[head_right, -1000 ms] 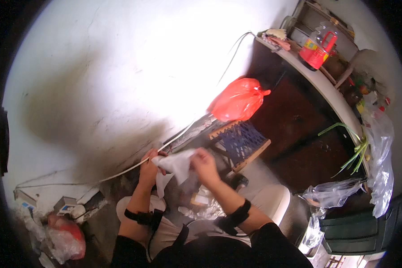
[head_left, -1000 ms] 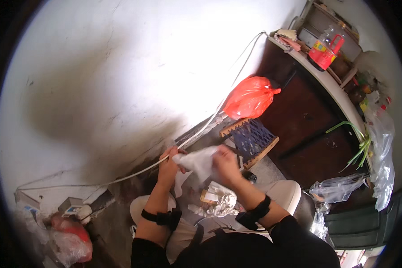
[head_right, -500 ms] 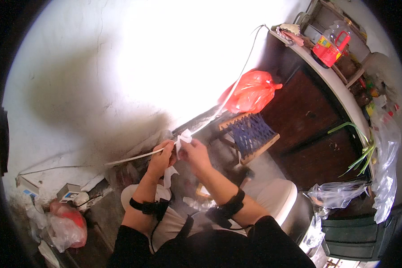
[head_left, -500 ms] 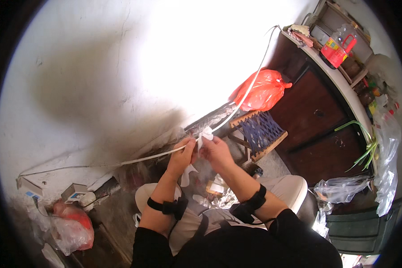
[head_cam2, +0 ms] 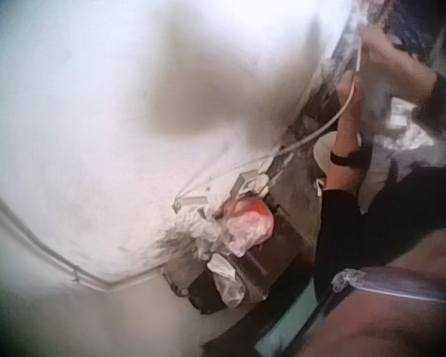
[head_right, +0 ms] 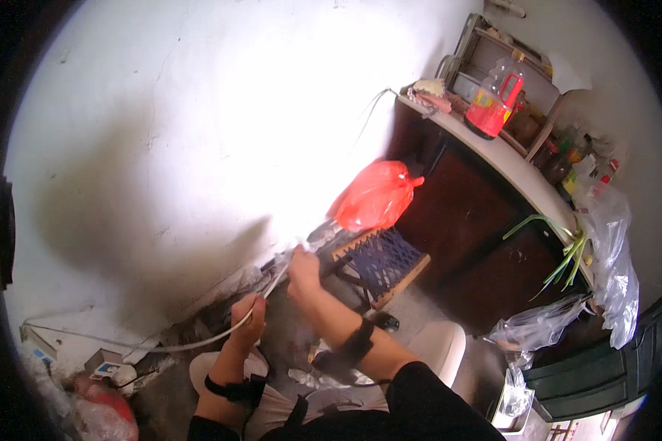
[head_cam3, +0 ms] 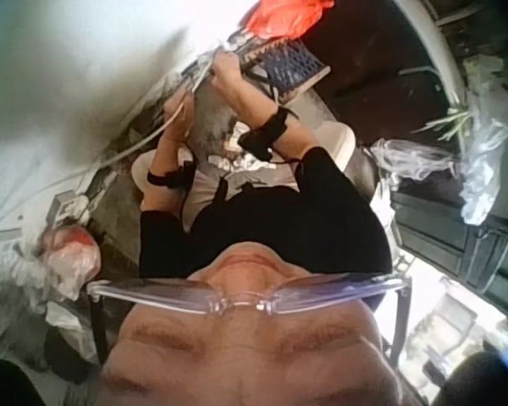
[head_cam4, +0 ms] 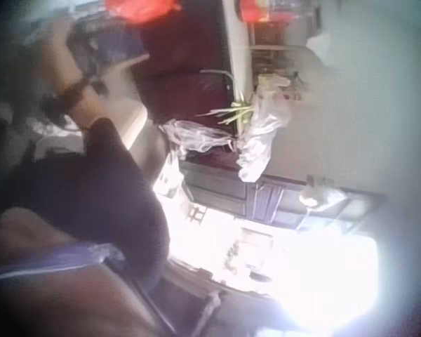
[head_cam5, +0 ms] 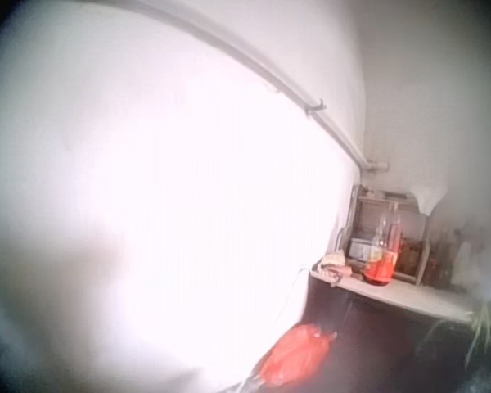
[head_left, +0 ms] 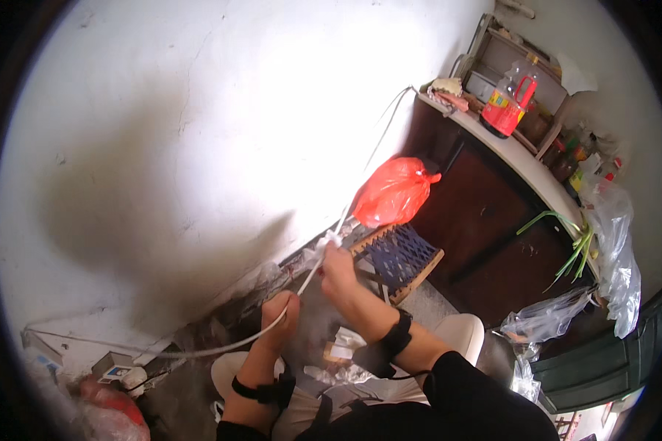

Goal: The person wraps a wire with a cloth by hand and then plugs a power strip into an electrical outlet on a wall.

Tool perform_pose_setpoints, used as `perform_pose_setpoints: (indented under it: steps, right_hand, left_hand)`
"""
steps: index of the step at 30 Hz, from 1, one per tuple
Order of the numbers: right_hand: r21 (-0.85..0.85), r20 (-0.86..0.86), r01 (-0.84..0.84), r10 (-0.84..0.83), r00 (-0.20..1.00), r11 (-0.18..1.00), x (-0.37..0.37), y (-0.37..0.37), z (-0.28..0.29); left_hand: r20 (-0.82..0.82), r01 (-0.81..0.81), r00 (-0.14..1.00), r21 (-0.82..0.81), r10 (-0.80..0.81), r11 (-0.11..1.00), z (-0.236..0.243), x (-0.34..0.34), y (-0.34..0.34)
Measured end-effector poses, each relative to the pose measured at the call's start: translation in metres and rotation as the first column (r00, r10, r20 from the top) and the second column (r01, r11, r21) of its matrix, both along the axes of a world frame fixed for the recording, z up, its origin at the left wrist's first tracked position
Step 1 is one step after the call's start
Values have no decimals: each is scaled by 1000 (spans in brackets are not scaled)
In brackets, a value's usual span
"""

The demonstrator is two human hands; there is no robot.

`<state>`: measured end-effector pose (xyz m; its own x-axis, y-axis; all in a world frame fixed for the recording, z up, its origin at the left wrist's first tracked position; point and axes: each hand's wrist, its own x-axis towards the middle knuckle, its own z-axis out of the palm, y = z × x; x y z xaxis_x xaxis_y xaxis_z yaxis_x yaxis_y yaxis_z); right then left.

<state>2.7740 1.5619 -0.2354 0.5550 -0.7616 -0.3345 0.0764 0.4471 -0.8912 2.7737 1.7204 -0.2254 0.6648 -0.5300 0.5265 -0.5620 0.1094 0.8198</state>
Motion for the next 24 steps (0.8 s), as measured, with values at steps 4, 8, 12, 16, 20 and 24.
perform_pose_setpoints:
  steps: [4,8,12,16,20,24]
  right_hand:
    - [-110,126,73,-59,990,991,19,-57,38]
    - [-344,47,37,-22,999,938,34,-138,59]
    - [-532,-166,-247,186,968,810,25,-137,81]
    - [-412,-229,-308,230,946,857,-12,-85,56]
    - [37,154,-585,574,804,810,-69,-65,8]
    - [265,393,-724,614,685,637,-93,-27,15]
  left_hand:
    - [-235,91,968,-2,-89,996,1,-3,24]
    - [-341,149,920,-147,-192,978,14,-14,27]
    - [-593,149,773,-175,-226,973,11,-3,36]
    - [-644,53,755,-134,-128,990,-5,10,39]
    - [-650,71,746,-138,-145,988,12,10,25]
    - [-879,-114,416,-303,-232,946,1,21,14]
